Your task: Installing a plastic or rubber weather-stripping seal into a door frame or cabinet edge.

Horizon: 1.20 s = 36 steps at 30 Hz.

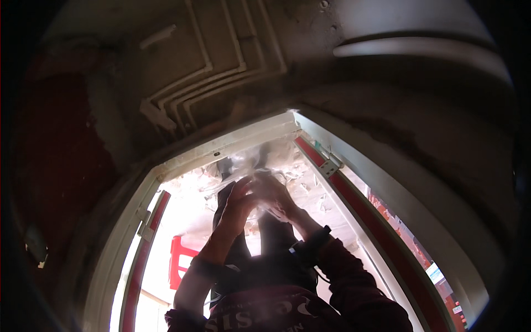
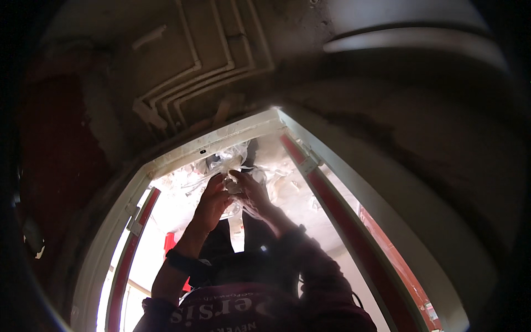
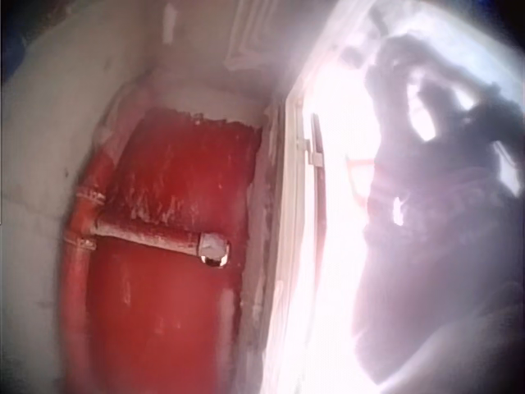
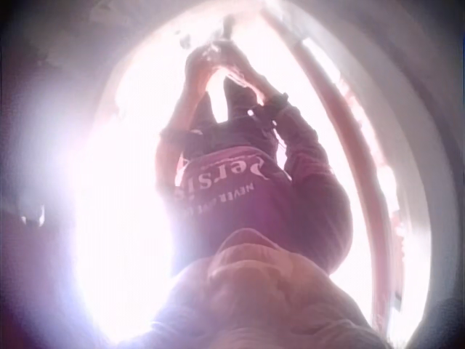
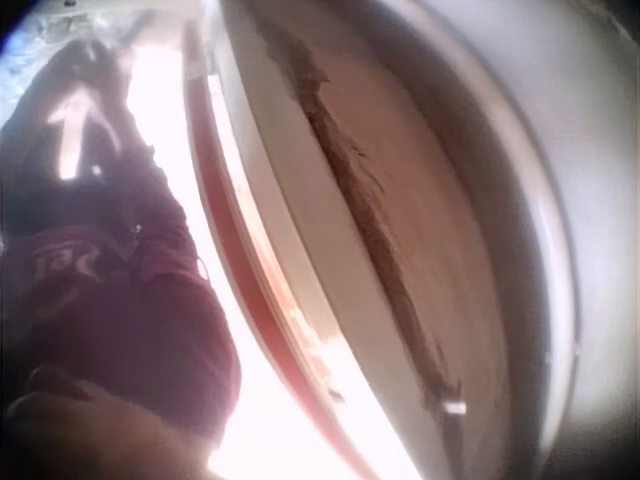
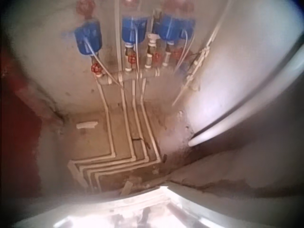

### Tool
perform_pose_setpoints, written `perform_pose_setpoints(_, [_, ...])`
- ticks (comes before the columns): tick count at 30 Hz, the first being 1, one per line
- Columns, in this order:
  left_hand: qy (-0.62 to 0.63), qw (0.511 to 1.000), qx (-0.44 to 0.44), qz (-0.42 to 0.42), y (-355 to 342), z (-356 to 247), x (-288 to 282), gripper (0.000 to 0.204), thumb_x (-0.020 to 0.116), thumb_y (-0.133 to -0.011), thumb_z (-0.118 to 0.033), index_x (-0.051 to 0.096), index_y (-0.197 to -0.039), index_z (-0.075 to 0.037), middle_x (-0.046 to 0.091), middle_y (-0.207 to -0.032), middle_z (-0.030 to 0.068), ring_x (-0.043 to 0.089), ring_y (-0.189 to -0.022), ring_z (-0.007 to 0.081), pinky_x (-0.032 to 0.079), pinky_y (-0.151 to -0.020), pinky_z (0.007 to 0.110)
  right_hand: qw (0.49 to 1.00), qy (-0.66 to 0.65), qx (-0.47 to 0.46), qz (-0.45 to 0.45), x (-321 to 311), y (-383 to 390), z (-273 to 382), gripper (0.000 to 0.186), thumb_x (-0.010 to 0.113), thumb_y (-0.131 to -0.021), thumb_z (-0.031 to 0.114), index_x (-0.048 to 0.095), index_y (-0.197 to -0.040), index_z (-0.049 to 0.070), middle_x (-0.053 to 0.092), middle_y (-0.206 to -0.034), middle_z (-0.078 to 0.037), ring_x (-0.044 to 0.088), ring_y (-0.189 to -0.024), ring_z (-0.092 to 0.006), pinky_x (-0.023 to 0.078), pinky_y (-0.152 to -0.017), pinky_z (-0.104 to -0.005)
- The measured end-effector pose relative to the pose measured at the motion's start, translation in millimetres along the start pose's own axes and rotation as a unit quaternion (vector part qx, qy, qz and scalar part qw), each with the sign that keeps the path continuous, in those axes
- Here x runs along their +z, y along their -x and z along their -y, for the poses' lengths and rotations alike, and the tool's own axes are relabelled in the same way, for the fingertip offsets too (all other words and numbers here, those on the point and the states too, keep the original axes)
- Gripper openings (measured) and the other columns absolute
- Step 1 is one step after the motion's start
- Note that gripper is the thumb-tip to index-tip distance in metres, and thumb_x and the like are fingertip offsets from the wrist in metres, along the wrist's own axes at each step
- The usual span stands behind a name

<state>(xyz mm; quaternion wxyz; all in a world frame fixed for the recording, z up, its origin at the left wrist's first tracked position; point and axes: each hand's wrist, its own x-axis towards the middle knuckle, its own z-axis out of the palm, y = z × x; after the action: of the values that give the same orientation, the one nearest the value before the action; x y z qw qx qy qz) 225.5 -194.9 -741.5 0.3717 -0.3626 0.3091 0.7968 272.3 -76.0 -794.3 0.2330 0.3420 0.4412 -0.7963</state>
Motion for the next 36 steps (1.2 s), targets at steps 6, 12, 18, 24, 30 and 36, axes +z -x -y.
perform_pose_setpoints(6, [-0.096,0.994,-0.042,0.017,-11,-4,-6,0.039,0.046,-0.071,-0.006,0.035,-0.109,-0.004,0.046,-0.101,0.0082,0.048,-0.09,0.018,0.042,-0.076,0.032,0.938,0.302,-0.151,0.074,-12,5,1,0.031,0.059,-0.061,-0.005,0.05,-0.089,0.006,0.047,-0.083,-0.011,0.05,-0.075,-0.0233,0.041,-0.063,-0.0282])
perform_pose_setpoints(12, [-0.246,0.963,-0.078,-0.078,-22,-42,-40,0.032,0.044,-0.079,-0.022,0.036,-0.105,-0.005,0.051,-0.09,0.0121,0.056,-0.059,0.0205,0.047,-0.05,0.028,0.881,0.429,-0.176,-0.096,-82,29,-28,0.024,0.055,-0.063,-0.001,0.048,-0.086,0.001,0.044,-0.078,-0.013,0.046,-0.071,-0.0247,0.039,-0.06,-0.0308])
perform_pose_setpoints(18, [-0.402,0.909,0.063,-0.093,-101,-69,-80,0.021,0.049,-0.076,-0.016,0.047,-0.093,-0.005,0.052,-0.076,0.0063,0.045,-0.047,0.0087,0.036,-0.044,0.02,0.768,0.613,0.031,-0.181,-212,130,-124,0.04,0.06,-0.057,0.005,0.047,-0.096,0.005,0.05,-0.086,-0.017,0.049,-0.082,-0.0299,0.04,-0.068,-0.035])
perform_pose_setpoints(24, [-0.667,0.692,0.265,0.072,-245,-23,-55,0.035,0.055,-0.068,-0.011,0.044,-0.101,-0.005,0.05,-0.089,0.0087,0.049,-0.059,0.0132,0.041,-0.054,0.026,0.709,0.569,0.408,-0.085,-224,225,-184,0.053,0.061,-0.061,0.025,0.043,-0.106,0.004,0.047,-0.101,-0.019,0.047,-0.092,-0.0277,0.039,-0.078,-0.034])
perform_pose_setpoints(30, [-0.765,0.55,0.312,0.125,-321,9,18,0.038,0.049,-0.064,-0.004,0.044,-0.101,-0.006,0.049,-0.092,0.0154,0.051,-0.071,0.0241,0.042,-0.062,0.033,0.846,0.419,0.145,-0.296,-233,186,-227,0.023,0.053,-0.067,0.01,0.051,-0.089,0.002,0.052,-0.08,-0.011,0.052,-0.062,-0.0171,0.044,-0.053,-0.0273])
perform_pose_setpoints(36, [-0.798,0.481,0.293,0.212,-352,35,22,0.022,0.044,-0.066,-0.004,0.051,-0.087,-0.005,0.053,-0.084,0.0149,0.052,-0.079,0.0285,0.043,-0.066,0.036,0.888,0.289,0.214,-0.287,-211,160,-269,0.019,0.05,-0.073,0.009,0.05,-0.091,0.004,0.051,-0.073,-0.006,0.051,-0.06,-0.0112,0.045,-0.046,-0.0232])
